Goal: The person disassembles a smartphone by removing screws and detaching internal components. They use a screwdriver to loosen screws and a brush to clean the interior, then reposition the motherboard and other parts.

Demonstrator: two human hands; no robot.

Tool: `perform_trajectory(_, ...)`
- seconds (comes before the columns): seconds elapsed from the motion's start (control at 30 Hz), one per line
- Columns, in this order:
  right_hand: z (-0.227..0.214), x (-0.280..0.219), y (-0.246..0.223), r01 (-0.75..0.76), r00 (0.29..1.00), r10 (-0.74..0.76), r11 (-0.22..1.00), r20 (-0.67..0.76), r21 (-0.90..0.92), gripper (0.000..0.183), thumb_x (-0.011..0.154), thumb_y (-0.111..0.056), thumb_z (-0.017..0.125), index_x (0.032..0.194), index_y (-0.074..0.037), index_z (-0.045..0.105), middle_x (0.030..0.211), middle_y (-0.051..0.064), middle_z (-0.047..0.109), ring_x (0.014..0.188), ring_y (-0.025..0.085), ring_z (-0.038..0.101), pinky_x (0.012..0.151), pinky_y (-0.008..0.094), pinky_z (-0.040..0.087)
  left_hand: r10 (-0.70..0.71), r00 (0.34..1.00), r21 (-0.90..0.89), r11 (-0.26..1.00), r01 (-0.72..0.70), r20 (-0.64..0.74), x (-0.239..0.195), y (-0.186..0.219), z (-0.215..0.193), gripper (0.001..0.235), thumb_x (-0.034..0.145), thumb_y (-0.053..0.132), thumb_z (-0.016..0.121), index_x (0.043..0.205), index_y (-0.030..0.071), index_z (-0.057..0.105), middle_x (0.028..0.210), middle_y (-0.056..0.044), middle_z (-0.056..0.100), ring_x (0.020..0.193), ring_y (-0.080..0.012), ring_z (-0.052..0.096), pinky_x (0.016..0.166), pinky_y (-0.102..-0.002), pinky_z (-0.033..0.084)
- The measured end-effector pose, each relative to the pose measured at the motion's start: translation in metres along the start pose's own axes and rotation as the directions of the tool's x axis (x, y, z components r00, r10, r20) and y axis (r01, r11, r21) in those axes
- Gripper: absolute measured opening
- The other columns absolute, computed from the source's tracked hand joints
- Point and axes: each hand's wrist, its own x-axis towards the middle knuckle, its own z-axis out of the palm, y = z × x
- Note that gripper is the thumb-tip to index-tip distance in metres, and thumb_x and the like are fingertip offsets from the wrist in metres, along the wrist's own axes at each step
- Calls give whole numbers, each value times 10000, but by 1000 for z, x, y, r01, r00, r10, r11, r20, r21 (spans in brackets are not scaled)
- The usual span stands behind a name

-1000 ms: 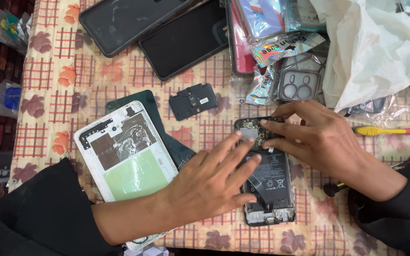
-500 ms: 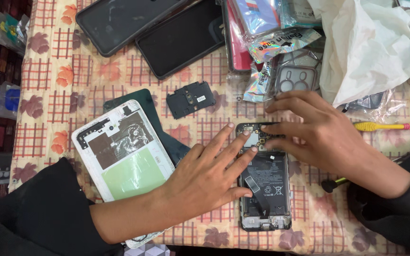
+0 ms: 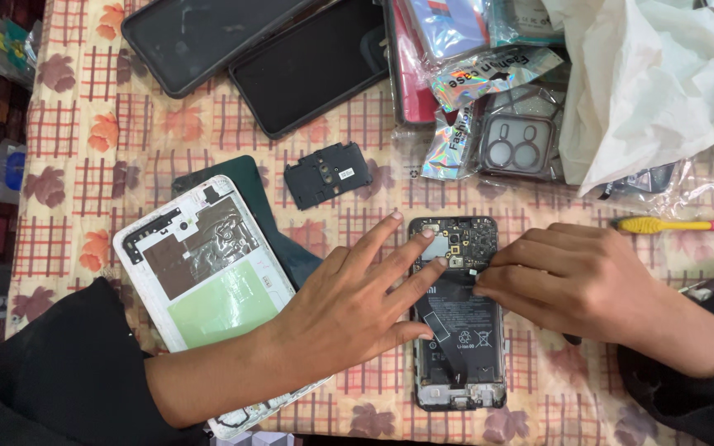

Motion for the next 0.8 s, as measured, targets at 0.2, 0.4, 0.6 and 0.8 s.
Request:
perform_trajectory(0.2, 9, -5, 0, -60, 998, 60, 998, -32, 3, 153, 755, -122, 826, 871, -75, 738, 841, 34, 718, 720, 200, 704, 622, 343, 566, 16, 1000, -48, 999, -16, -2, -2, 1, 0, 636, 877, 525, 718, 1400, 174, 627, 1467, -193, 508, 1385, -439, 433, 831, -420, 525)
perform_trajectory(0.4, 15, -7, 0, -105, 994, 105, 994, -38, 24, 165, 754, -122, 820, 888, -78, 735, 862, 38, 710, 739, 209, 700, 633, 340, 570, 6, 1000, -55, 998, -5, 19, -2, 1, 1, 660, 862, 539, 713, 1400, 164, 629, 1469, -193, 484, 1391, -431, 431, 854, -432, 511)
perform_trajectory(0.6, 15, -8, 1, -64, 998, 64, 998, -26, -14, 191, 758, -107, 804, 926, -58, 729, 899, 60, 701, 775, 227, 697, 657, 352, 573, -4, 1000, -61, 998, 6, 26, -1, 2, 2, 686, 851, 545, 705, 1413, 161, 617, 1478, -198, 471, 1387, -428, 425, 858, -433, 501)
perform_trajectory(0.8, 17, -13, 3, -131, 990, 129, 991, 48, 34, 239, 724, -98, 784, 955, -81, 721, 897, 50, 690, 770, 239, 685, 625, 366, 559, -4, 999, -30, 1000, 6, 47, -3, 3, 1, 693, 863, 548, 693, 1426, 155, 597, 1502, -201, 456, 1404, -412, 418, 870, -433, 492)
